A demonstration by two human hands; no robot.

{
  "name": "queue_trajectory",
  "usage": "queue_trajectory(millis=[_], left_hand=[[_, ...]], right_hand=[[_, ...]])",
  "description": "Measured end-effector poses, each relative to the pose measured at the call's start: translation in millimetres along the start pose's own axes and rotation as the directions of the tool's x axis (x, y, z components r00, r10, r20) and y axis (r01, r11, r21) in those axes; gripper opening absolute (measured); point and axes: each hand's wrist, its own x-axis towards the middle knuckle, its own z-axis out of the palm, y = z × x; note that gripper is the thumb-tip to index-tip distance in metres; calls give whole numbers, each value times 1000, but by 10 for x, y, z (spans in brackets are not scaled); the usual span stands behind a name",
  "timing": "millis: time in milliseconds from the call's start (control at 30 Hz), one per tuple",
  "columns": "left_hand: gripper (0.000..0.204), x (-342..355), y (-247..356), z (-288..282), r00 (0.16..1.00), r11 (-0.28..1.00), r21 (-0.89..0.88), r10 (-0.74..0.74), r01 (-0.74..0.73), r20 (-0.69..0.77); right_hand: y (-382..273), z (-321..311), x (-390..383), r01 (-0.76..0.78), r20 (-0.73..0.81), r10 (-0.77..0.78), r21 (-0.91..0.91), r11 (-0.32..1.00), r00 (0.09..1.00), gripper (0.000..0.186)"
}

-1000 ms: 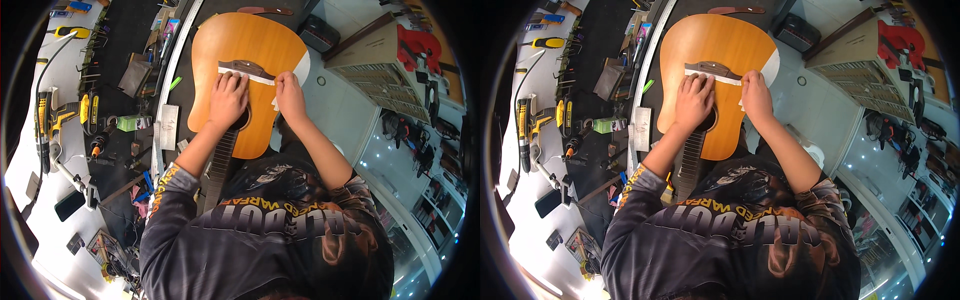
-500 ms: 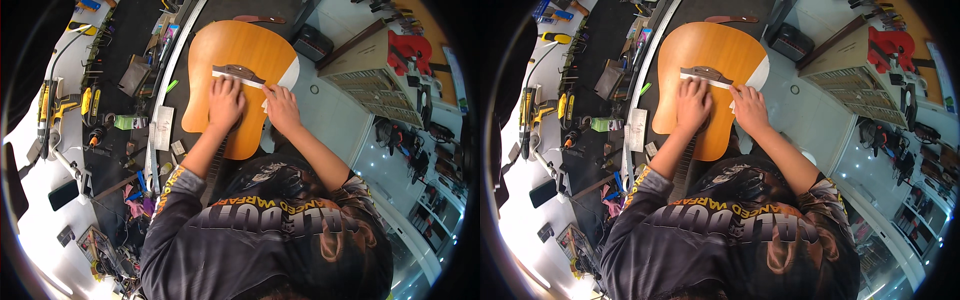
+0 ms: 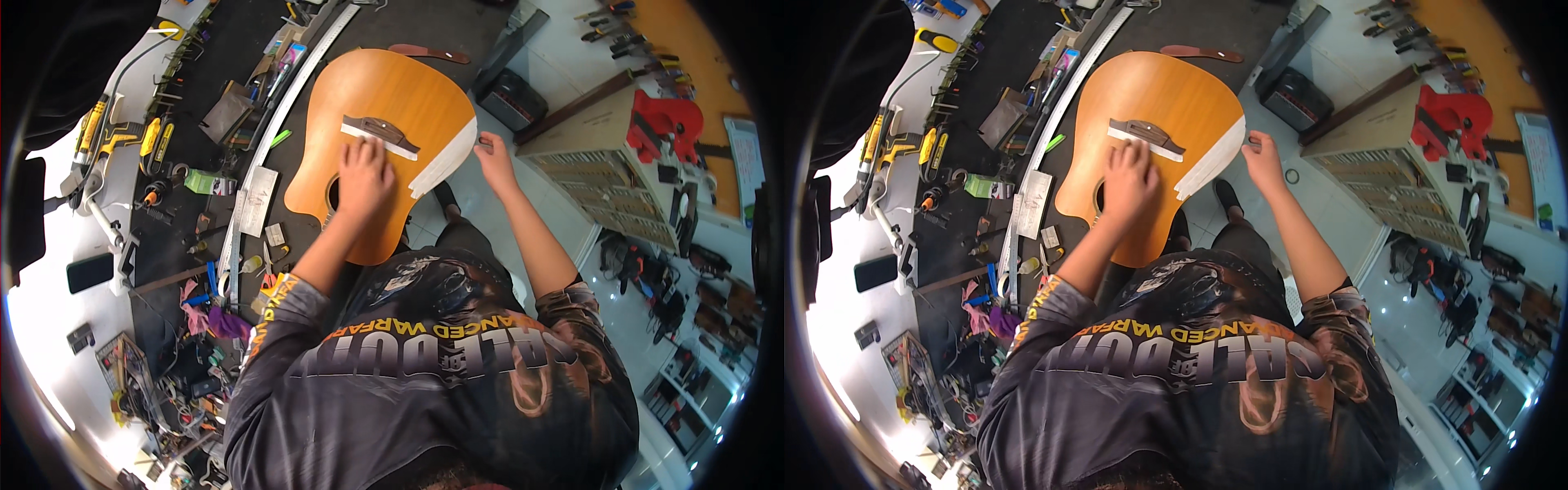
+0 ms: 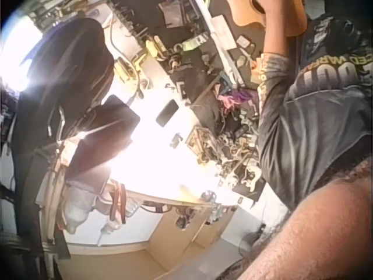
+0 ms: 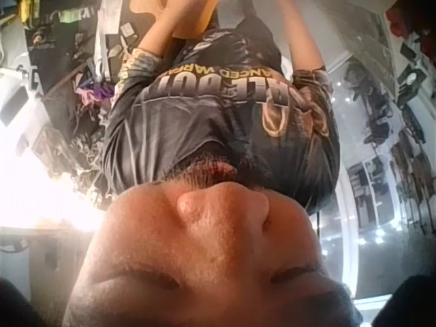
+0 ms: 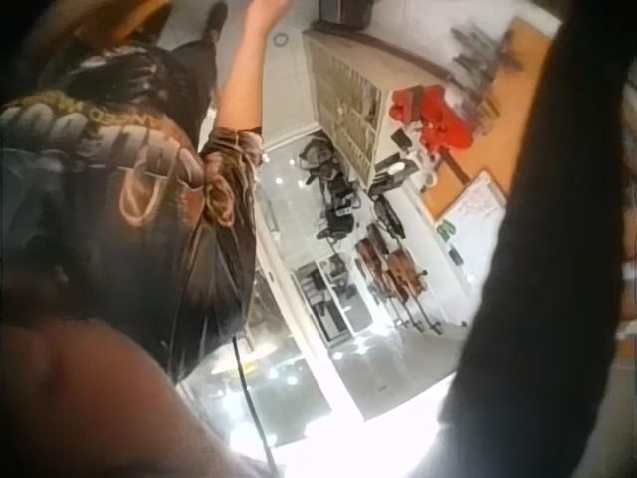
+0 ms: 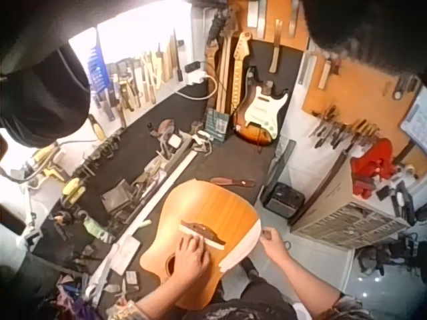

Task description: The person files an acoustic guitar bridge using a rasp, then sands it with a sanding tool. After brushing away dust and replacing the masking tape around the bridge, the person sands the bridge with a small sanding block.

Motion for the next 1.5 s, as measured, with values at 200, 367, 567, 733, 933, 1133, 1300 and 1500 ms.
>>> queue_trajectory(millis=[200,367,567,733,933,1133,1300,1500], left_hand=[[55,-132,508,125,998,998,41,40,-42,56],[56,-103,570,22,983,995,93,2,-20,184],[64,-74,740,-70,959,993,105,-77,50,271],[69,-104,933,21,951,977,99,-207,189,228],[62,-74,1116,94,922,935,104,-352,338,164],[61,-181,1276,128,899,902,-42,-424,431,112],[56,-242,1407,203,865,863,-66,-501,502,30],[46,-272,1448,169,841,831,-165,-540,531,-12]], right_hand=[[-119,-128,469,-404,314,297,370,836,902,46],[44,-158,536,-295,348,169,349,890,922,41],[98,-209,762,-474,506,200,499,726,839,41],[138,-222,848,-450,547,120,523,724,829,43],[141,-171,873,-416,526,74,570,708,847,37],[185,-177,928,-363,532,23,546,755,847,39],[222,-165,960,-358,560,-13,546,758,828,41],[209,-160,944,-420,567,28,575,702,823,38]])
